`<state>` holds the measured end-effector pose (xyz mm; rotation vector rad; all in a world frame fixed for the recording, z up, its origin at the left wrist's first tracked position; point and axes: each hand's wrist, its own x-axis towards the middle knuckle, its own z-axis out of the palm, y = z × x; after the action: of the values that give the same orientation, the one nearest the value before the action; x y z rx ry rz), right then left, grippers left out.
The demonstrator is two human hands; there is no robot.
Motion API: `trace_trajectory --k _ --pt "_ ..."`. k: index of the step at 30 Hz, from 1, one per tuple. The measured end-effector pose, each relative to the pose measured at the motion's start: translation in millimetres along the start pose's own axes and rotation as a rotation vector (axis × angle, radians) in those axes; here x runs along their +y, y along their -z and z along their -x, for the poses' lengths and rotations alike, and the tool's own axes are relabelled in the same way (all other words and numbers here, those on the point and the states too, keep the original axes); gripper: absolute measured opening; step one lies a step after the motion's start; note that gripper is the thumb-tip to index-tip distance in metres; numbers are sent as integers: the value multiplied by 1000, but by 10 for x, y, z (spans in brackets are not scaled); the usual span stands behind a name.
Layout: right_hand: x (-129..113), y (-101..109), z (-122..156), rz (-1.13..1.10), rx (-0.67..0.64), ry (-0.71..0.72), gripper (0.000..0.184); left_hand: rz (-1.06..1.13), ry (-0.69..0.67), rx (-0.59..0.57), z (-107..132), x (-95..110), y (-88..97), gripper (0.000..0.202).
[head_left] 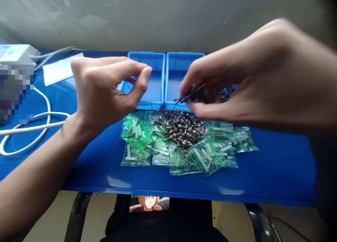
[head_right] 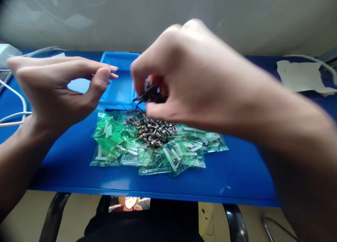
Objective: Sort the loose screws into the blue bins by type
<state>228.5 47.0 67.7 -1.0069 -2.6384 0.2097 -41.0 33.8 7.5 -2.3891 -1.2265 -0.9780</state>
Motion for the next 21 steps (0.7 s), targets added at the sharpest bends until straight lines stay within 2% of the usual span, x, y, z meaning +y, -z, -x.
trace_trajectory --k 2,5,7,10,13,16,18,21 --pt "-259 -122 -48 53 -46 95 12 -7 -14 -1 -5 13 -25 21" --pt "-396 -279 -46 231 -167 153 27 -6 -83 5 4 0 -81 19" --pt "-375 -345 -1 284 -175 223 32 4 -149 11 13 -24 -118 17" --pt "-320 -385 78 297 -109 329 30 -3 -197 16 22 -50 -149 16" --pt "-313 -370 125 342 -100 315 31 -6 -207 22 26 -50 -154 16" --pt "-311 -337 144 363 -29 305 35 -4 -212 14 34 -40 -153 15" --pt "-303 -322 142 306 -17 326 37 -3 -210 6 41 -37 -152 14" --pt "-309 -287 109 161 -79 351 40 1 -200 -16 51 -37 -151 13"
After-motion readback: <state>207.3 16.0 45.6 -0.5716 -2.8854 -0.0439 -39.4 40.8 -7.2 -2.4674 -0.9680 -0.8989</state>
